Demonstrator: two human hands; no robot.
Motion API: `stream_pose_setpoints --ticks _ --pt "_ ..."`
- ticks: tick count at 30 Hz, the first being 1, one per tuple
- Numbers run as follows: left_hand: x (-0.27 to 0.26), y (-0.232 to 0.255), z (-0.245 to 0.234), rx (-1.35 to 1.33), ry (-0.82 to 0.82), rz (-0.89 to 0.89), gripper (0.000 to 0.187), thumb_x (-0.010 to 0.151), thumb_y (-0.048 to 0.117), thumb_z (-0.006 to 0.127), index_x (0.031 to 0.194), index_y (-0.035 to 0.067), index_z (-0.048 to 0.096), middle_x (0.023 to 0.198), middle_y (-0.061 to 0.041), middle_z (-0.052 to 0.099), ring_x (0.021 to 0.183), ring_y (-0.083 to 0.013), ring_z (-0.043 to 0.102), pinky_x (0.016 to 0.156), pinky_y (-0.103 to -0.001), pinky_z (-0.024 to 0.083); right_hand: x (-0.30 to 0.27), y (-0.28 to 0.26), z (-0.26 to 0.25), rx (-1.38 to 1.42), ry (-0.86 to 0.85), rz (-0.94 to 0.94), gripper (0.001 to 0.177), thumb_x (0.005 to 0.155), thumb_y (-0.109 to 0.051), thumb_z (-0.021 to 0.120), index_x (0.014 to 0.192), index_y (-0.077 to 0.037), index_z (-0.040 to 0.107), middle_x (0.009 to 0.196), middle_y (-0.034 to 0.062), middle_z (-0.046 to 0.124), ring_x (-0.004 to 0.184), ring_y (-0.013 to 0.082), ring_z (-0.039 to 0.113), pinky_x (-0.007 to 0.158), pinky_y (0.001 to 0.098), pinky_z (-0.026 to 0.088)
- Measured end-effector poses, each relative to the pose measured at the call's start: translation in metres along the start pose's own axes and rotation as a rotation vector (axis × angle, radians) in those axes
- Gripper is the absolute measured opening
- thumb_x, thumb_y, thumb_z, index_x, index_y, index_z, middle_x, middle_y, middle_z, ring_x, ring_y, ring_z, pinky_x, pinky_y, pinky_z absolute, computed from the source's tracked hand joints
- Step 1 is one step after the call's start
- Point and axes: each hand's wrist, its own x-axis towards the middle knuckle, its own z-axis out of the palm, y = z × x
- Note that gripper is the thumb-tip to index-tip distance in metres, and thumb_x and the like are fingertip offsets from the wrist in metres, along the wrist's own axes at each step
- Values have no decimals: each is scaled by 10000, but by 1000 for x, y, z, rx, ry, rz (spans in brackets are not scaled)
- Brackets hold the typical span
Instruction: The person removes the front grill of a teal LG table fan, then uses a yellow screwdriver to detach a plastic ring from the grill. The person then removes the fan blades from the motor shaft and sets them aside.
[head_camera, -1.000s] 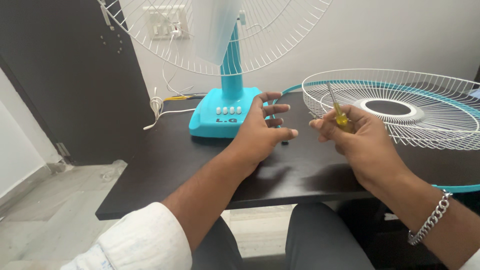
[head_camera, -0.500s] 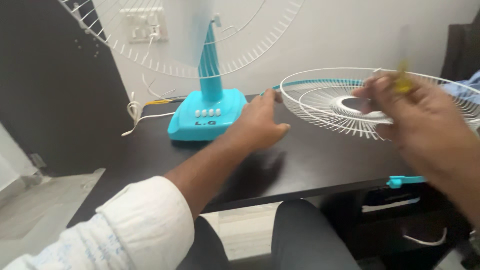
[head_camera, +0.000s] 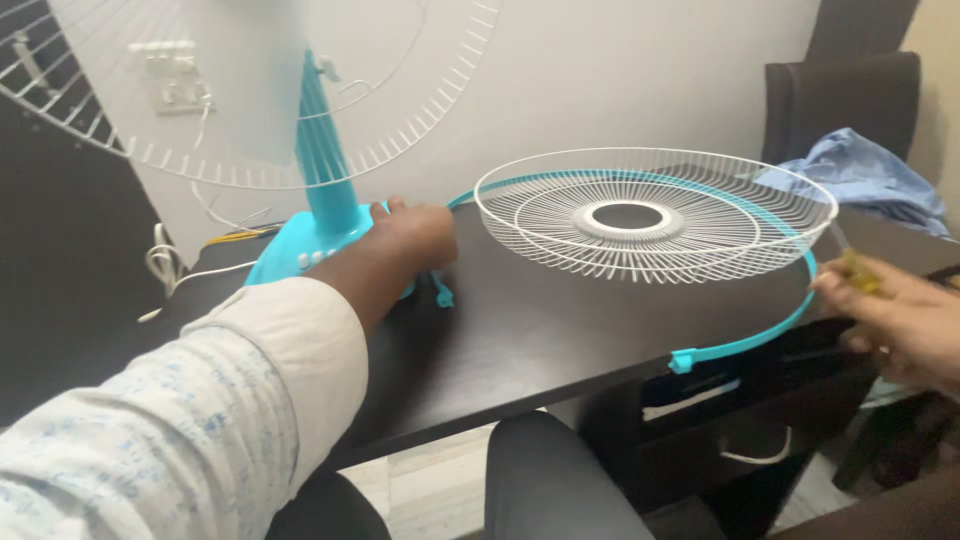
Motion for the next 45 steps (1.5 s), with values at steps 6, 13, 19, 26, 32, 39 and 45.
stream_pose_setpoints --ticks 6,13,19,26,32,39,45 --pt "8 15 14 172 -18 61 374 924 160 630 1282 111 727 1419 -123 636 1490 -431 335 1219 -648 130 -61 -37 25 31 -112 215 437 1037 -512 482 1416 -296 505 1095 14 591 753 171 595 484 289 400" --pt "50 6 21 -98 60 49 294 841 149 698 1112 54 764 1122 -178 766 1074 -364 727 921 -472 560 -65 -33 34 41 -10 162 439 1077 -547 514 1378 -231 557 874 36 543 708 164 538 498 296 361" --pt "76 -3 28 352 17 275 258 863 174 696 1083 61 768 1126 -208 754 1060 -401 722 885 -456 585 -35 -6 24 -43 121 -38 387 1030 -402 580 1252 -110 705 905 111 683 692 179 554 565 282 448" --pt "55 0 21 -454 225 -95 303 935 176 634 1156 -10 728 1178 -262 702 1115 -417 675 928 -470 562 43 40 -31 -55 327 -338 353 1143 -343 561 1284 -33 655 980 197 705 631 288 614 480 397 502" --pt "49 8 13 -727 546 29 426 896 122 594 1307 18 633 1193 -272 679 1103 -388 687 913 -441 563 93 47 -68 207 269 -505 376 1210 -322 505 1187 51 540 1110 203 691 900 279 695 689 353 569" --pt "18 45 -6 -817 752 330 399 954 196 578 1306 31 668 1196 -238 724 1098 -353 708 963 -436 546 77 4 -67 340 238 -560 386 1153 -337 509 1278 28 491 1200 166 622 1086 265 643 823 404 579" --pt "-57 115 -24 -1055 516 604 641 918 311 678 1455 20 481 1266 -193 666 877 -231 780 700 -355 681 -26 -45 -23 416 68 -655 443 1103 -349 512 1356 9 449 1276 134 563 1245 254 598 938 448 588"
